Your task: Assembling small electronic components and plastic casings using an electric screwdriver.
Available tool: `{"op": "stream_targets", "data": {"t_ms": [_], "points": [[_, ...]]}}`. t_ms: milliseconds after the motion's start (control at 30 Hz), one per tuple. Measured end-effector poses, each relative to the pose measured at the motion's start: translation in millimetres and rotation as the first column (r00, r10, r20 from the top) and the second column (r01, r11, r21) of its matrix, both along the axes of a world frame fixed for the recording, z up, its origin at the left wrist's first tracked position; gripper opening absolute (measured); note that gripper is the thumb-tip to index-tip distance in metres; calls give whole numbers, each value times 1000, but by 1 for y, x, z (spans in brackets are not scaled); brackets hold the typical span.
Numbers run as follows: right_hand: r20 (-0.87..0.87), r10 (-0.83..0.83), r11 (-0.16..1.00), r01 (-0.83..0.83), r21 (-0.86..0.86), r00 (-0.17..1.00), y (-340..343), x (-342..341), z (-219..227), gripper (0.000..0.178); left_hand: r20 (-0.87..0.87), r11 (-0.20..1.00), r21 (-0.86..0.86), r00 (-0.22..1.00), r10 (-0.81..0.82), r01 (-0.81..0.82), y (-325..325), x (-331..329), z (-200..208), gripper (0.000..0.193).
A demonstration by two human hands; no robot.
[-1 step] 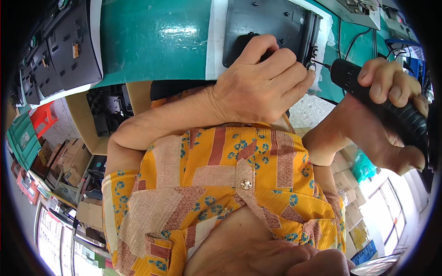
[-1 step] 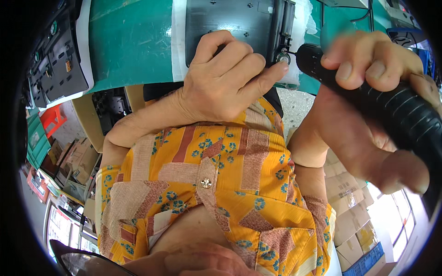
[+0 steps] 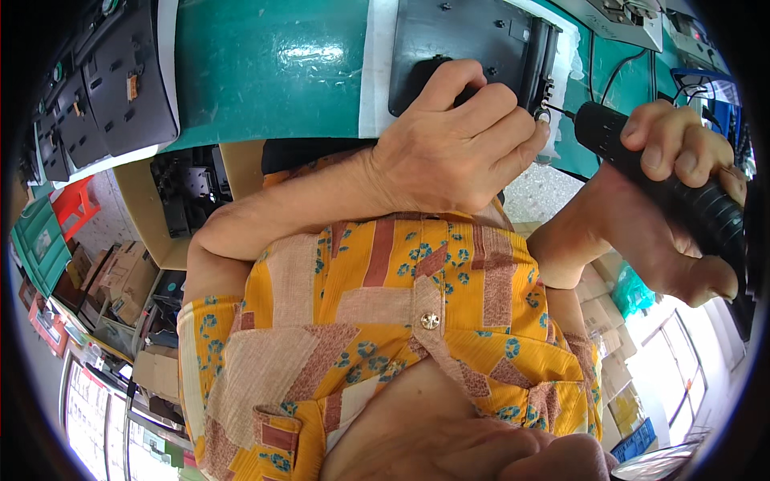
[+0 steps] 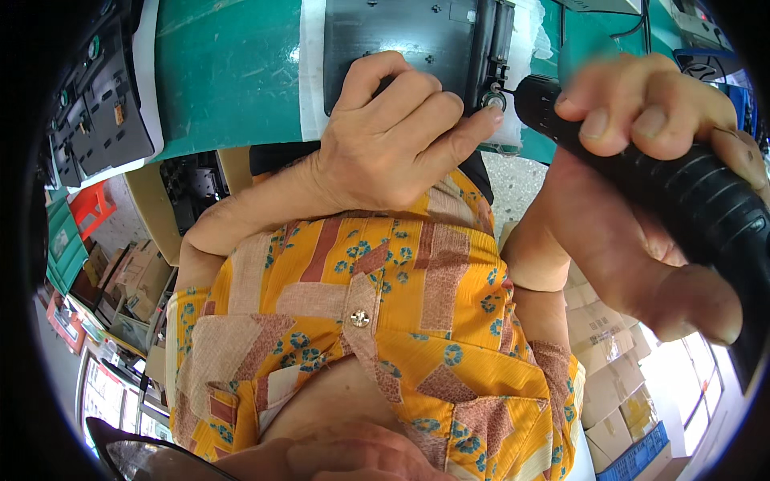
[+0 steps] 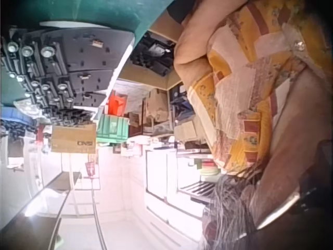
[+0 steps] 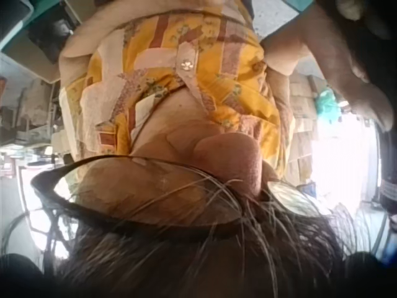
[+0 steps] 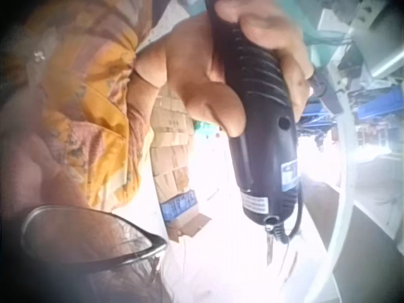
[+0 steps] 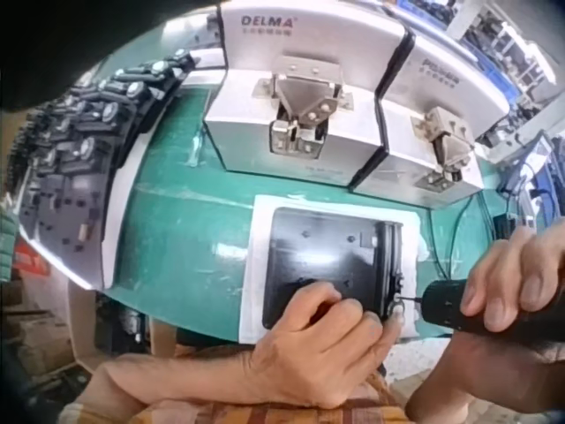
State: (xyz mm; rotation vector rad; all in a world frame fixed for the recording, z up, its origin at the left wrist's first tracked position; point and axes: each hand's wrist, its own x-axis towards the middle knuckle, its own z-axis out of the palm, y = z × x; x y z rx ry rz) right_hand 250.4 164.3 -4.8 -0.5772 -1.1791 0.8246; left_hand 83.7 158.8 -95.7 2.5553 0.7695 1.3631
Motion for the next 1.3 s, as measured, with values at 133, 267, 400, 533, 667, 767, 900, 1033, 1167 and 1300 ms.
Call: {"op": "stream_targets", "data": {"t_ms": [133, 267, 400, 533, 667, 767, 900, 1033, 1167, 1300], "points": [[287, 144, 989, -146, -15, 947, 0, 9, 17, 73, 29, 1000, 1, 1000, 2, -2, -1, 0, 6, 36], [317, 269, 955, -295, 38, 909, 4, 5, 7, 77, 54, 1000, 8, 998, 25, -25, -2, -2, 0, 31], [280, 103, 981, -52, -186, 954, 0, 1, 31, 64, 36, 1000, 5, 999, 21, -22, -5, 0, 4, 28], [0, 326, 942, -324, -83, 946, 28, 2, 45, 61, 19, 999, 13, 999, 37, -38, -5, -1, 6, 26], [-63, 330, 942, -333, -48, 942, 58, -14, 45, 59, 7, 1000, -16, 1000, 12, -11, -5, -1, 7, 27], [-50, 349, 935, -351, -47, 936, 82, -17, 39, 60, -14, 1000, -2, 1000, 8, -8, -4, -1, 8, 27], [-29, 376, 925, -378, -46, 926, 104, -16, 38, 61, 18, 1000, -13, 1000, 5, -4, -3, 4, 6, 27], [-15, 405, 913, -405, -52, 914, 105, -11, 43, 62, 32, 1000, -25, 999, -15, 15, -6, 5, 6, 27], [1, 430, 901, -429, -60, 903, 110, -6, 46, 63, 23, 999, -37, 999, -34, 35, -6, 4, 7, 27], [14, 459, 887, -458, -59, 888, 118, 1, 47, 64, 14, 999, -29, 1000, -24, 24, -8, 5, 8, 27]]}}
